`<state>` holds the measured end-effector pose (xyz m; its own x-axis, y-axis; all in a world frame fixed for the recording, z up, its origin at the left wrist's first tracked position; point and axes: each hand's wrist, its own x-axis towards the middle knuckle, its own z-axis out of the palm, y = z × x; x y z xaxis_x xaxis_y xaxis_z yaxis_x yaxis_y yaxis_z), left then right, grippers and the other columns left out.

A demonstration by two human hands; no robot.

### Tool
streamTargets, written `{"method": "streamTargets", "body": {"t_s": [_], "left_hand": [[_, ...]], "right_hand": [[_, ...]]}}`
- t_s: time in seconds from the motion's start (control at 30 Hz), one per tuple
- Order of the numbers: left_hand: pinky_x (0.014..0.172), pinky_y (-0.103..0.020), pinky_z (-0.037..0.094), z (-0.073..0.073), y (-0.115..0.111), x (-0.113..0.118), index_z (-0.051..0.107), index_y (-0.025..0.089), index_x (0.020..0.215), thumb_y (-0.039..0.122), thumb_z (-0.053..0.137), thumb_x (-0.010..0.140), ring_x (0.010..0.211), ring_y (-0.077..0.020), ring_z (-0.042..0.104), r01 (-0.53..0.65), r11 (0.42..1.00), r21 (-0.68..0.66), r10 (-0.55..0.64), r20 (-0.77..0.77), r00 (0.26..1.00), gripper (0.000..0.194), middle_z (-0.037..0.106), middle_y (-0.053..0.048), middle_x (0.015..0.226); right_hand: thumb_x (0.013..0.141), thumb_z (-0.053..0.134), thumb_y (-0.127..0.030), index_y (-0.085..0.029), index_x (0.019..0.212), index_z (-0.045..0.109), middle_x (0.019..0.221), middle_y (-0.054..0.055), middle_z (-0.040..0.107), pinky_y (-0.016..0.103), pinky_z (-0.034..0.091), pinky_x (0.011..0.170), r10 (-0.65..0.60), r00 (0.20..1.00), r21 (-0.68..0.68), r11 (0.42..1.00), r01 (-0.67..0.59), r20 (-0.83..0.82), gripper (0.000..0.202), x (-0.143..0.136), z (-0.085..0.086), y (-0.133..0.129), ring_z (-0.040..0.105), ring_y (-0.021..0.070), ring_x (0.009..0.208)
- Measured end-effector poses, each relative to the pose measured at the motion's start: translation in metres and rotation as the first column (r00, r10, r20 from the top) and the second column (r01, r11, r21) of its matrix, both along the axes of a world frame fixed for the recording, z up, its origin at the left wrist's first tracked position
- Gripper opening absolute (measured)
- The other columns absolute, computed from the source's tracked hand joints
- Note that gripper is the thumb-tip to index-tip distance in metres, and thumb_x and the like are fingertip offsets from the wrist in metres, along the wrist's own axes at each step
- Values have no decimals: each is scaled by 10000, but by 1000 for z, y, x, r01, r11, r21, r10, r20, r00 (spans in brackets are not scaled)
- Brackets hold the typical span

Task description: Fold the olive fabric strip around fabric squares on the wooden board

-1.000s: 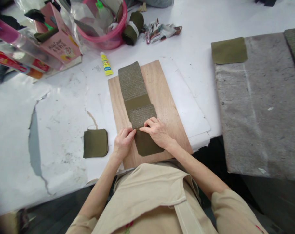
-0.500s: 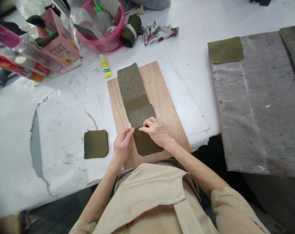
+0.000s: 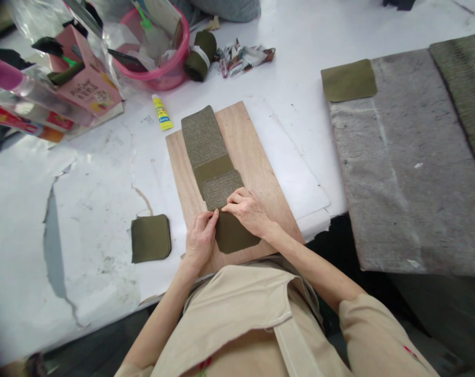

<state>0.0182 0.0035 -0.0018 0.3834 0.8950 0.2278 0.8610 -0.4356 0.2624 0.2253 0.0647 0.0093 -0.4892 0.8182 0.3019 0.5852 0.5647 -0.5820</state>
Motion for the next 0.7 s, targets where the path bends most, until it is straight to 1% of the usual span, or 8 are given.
{"method": "streamTargets", "body": {"t_s": [0.1, 0.23, 0.33, 0.43, 0.53, 0.7], "left_hand": [[942, -407, 485, 0, 0, 0, 429, 225, 1444, 118, 426, 965, 1094, -241, 547, -7, 1000, -10, 7, 15, 1000, 490, 584, -127, 1152], [911, -393, 495, 0, 0, 0, 448, 222, 1431, 133, 419, 971, 1063, -231, 544, -7, 1000, -1, 7, -13, 1000, 469, 581, -118, 1123], [906, -379, 495, 0, 1, 0, 455, 225, 1426, 124, 413, 969, 1057, -222, 541, -3, 1000, 6, 3, -51, 999, 470, 577, -110, 1111], [904, -385, 499, 1, 0, 0, 447, 213, 1430, 117, 410, 966, 1065, -228, 538, 2, 1000, 8, -2, -86, 996, 476, 575, -118, 1117], [917, -398, 501, 2, 0, 1, 411, 210, 1452, 112, 414, 962, 1092, -235, 534, 10, 1000, 1, -10, -125, 992, 500, 570, -124, 1136], [993, -420, 473, 6, 1, 2, 364, 221, 1473, 102, 450, 945, 1204, -253, 493, 16, 1000, -21, -19, -171, 985, 549, 543, -125, 1235]], "right_hand": [[951, 550, -260, -262, 935, 756, 878, 28, 676, 331, 428, 858, -13, 1000, -5, 1000, 13, -17, 206, 3, 0, 3, 531, 179, 946], [943, 556, -244, -236, 943, 752, 860, 37, 667, 317, 437, 818, 18, 1000, 47, 999, -18, 4, 196, 7, -1, 5, 526, 178, 909], [939, 559, -217, -232, 983, 745, 882, 40, 656, 321, 431, 841, 42, 999, 80, 996, -43, 19, 192, 9, -3, 4, 518, 181, 928], [943, 554, -215, -248, 1030, 736, 920, 39, 652, 337, 421, 879, 49, 998, 78, 996, -51, 24, 204, 10, -4, 2, 516, 185, 967], [955, 533, -223, -260, 1043, 731, 948, 33, 657, 340, 409, 908, 48, 999, 65, 997, -49, 22, 220, 11, -4, 1, 518, 186, 993], [949, 546, -211, -260, 1020, 740, 942, 29, 683, 357, 373, 923, 13, 999, 66, 998, -16, 50, 212, 17, -2, 2, 527, 187, 999]]}}
